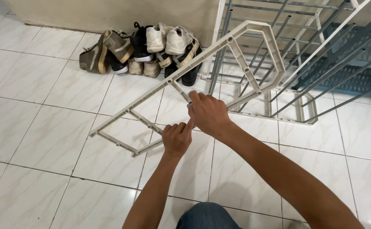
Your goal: The person assembles a metal and plastic shelving unit by inserting vertical metal poles into plastic base frames and then attaching a plastic shelf layer. The person works on a tiled floor, handling poles and frames by hand.
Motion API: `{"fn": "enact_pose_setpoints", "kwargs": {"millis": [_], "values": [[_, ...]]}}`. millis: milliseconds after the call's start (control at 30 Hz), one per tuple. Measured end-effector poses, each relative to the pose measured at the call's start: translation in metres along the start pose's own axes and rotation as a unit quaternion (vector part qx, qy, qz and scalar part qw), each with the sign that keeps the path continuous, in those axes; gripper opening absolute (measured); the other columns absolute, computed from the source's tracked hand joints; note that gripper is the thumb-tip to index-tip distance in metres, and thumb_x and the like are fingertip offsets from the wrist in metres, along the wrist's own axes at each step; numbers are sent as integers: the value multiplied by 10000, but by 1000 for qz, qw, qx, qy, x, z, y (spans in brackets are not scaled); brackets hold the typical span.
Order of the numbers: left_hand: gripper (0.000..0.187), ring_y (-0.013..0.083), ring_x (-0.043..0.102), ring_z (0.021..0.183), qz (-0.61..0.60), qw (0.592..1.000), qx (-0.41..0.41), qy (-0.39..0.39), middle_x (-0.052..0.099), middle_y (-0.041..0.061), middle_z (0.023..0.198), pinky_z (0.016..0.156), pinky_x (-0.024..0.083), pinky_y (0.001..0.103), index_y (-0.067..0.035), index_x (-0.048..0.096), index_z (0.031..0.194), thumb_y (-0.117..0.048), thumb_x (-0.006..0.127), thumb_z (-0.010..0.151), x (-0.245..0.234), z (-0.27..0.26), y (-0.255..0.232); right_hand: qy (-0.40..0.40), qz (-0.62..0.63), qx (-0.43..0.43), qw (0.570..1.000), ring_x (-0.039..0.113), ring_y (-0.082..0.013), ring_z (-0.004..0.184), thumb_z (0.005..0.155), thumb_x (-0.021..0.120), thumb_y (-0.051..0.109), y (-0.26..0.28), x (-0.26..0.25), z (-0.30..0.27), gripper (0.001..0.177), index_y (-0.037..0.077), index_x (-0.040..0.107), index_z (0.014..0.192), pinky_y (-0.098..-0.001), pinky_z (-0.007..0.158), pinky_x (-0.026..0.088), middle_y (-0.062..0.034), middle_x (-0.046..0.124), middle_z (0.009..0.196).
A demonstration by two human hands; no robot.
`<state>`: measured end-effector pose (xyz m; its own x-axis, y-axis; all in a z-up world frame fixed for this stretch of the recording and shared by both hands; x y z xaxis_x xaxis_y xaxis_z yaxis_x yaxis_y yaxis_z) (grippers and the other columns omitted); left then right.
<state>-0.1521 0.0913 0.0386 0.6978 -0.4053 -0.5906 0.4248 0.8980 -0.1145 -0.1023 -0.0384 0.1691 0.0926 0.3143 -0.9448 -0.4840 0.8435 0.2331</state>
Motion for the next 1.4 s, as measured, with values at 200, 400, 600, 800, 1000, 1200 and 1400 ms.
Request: {"fn": "enact_pose_setpoints", "kwargs": {"millis": [200,400,600,800,1000,1200,1400], "values": [[326,167,587,682,-55,992,39,103,604,-36,744,714,426,374,-167,713,1221,-182,736,896,14,30,-38,64,-18,97,993,714,-404,664,1002,607,253,-56,-27,-29,288,-24,530,999,-471,589,584,-212,690,743],[521,250,613,921,-108,963,100,225,680,47,916,960,407,512,-105,678,1215,-531,655,915,32,54,-88,34,27,128,991,693,-429,626,988,592,199,-129,-30,-81,282,-67,500,989,-495,552,570,-248,661,694],[522,262,589,1070,-14,890,161,427,704,42,962,1110,310,567,-124,751,917,-585,517,995,45,58,-137,42,97,177,979,688,-443,658,1008,565,212,-199,-15,-127,271,-52,515,970,-543,602,554,-253,682,727],[440,239,564,1178,55,820,259,507,713,36,999,1210,307,469,-110,763,850,-420,526,1054,68,66,-149,145,102,256,950,721,-426,766,988,580,276,-264,20,-162,331,-54,572,976,-513,709,596,-269,713,828],[140,268,440,1363,91,857,268,430,617,91,1297,1132,314,517,-125,770,764,-178,656,824,98,56,-187,259,239,404,844,772,-293,668,955,534,194,-305,41,-198,308,-86,659,986,-384,653,653,-214,770,850],[117,290,432,1382,83,841,212,490,599,79,1345,1128,339,497,-123,791,836,-158,681,853,141,36,-221,239,207,419,851,781,-332,729,905,555,95,-337,66,-222,296,-121,548,1107,-421,681,680,-261,723,952],[146,273,394,1426,50,816,111,566,558,80,1403,1127,319,535,-101,786,918,-204,710,848,164,6,-244,250,110,358,893,690,-468,1042,884,611,111,-368,110,-244,379,-137,525,1157,-472,876,608,-358,649,1133]]}}
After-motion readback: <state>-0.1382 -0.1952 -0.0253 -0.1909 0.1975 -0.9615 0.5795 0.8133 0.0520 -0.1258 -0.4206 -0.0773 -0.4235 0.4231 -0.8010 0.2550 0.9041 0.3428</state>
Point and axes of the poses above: each hand's wrist, its own z-axis towards the middle knuckle, its own x-axis out of the palm, y = z × x, the point moved 2 cm from there along z, towards the middle knuckle
